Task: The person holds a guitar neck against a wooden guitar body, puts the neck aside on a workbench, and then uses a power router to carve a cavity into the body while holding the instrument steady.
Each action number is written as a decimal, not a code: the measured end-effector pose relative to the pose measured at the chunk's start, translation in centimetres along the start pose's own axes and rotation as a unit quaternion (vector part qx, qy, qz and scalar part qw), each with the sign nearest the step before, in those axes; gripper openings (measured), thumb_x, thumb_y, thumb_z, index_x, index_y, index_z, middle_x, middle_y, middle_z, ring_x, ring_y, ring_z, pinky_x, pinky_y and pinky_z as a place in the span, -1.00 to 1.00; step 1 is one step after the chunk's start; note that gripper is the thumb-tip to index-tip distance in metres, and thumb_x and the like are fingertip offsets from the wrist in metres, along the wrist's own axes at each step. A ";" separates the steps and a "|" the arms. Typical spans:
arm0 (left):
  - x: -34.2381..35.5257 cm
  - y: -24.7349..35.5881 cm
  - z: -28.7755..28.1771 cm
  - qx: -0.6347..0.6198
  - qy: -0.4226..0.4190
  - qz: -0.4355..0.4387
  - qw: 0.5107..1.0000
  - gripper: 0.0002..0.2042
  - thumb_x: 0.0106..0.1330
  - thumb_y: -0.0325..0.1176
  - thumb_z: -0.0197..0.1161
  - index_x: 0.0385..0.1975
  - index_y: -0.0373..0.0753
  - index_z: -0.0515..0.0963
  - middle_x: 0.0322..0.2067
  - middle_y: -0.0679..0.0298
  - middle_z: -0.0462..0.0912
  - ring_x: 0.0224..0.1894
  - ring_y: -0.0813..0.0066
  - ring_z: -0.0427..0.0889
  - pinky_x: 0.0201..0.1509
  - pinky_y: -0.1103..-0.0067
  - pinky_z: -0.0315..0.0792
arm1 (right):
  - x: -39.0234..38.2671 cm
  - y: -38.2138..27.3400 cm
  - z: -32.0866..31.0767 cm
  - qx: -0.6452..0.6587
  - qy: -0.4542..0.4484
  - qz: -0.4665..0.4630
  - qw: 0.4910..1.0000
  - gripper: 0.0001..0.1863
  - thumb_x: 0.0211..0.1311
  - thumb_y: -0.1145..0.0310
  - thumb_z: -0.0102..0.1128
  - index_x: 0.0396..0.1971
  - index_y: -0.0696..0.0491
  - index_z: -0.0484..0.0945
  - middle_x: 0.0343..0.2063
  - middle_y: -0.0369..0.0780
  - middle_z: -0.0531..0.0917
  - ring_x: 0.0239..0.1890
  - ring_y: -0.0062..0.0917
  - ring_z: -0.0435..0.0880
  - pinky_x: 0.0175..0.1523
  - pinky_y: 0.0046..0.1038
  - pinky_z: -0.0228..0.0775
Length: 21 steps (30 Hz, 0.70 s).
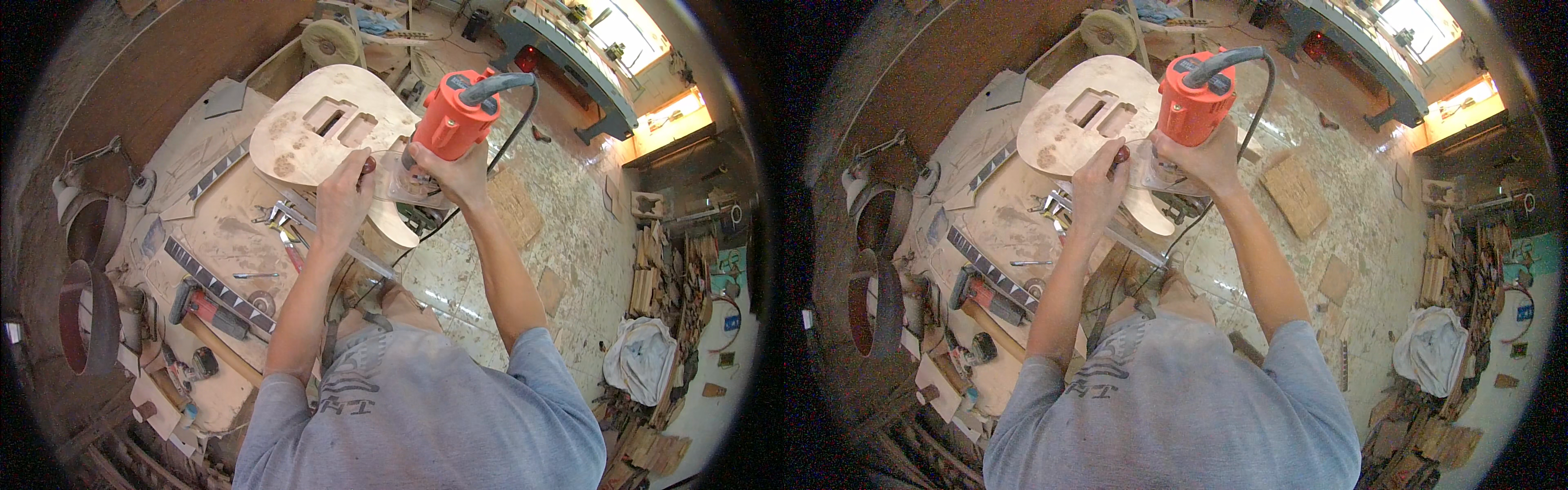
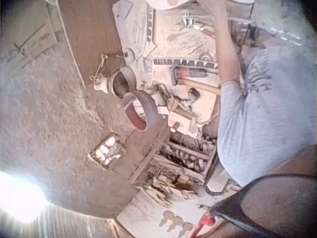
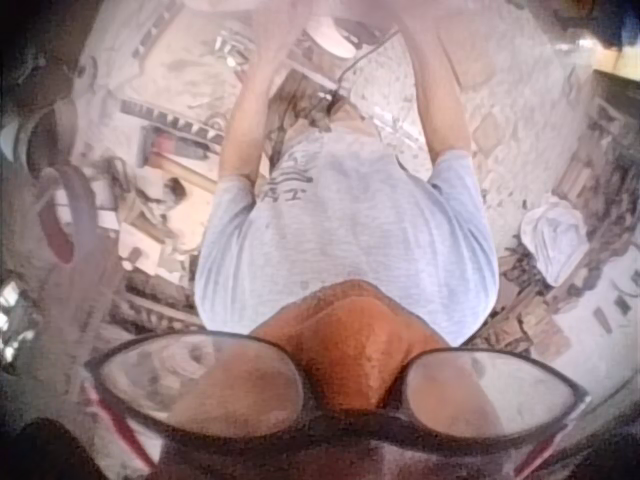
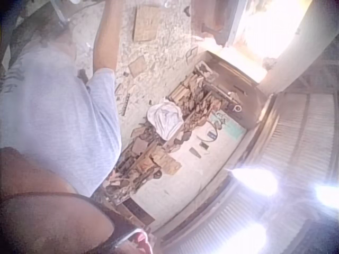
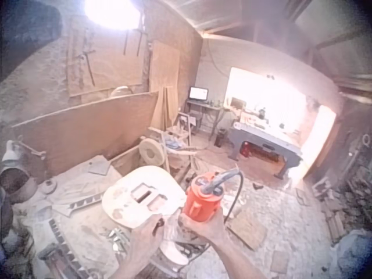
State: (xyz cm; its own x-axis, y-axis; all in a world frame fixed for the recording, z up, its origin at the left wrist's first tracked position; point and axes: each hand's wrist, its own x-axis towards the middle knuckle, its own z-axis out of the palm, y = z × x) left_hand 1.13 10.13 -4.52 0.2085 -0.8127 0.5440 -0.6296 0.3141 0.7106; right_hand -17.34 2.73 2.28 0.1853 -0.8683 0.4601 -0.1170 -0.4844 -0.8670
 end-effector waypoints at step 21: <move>0.5 -1.3 -0.6 -0.006 -0.011 -0.001 1.000 -0.70 0.40 -0.51 0.31 0.12 -0.27 0.58 -0.17 -0.01 0.78 -0.15 0.00 0.81 -0.11 0.27 0.67 | 0.7 0.6 0.5 -0.010 -0.049 -0.003 0.999 -0.19 0.02 0.37 0.70 0.31 0.09 0.48 0.14 -0.27 0.64 0.03 -0.58 0.70 0.14 -0.39 0.62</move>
State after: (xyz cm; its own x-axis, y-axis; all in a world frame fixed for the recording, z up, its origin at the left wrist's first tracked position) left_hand 2.50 9.60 -4.89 0.1938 -0.8239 0.5325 -0.6207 0.3173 0.7169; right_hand -16.81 1.93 1.97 0.2803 -0.8510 0.4440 -0.1340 -0.4927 -0.8598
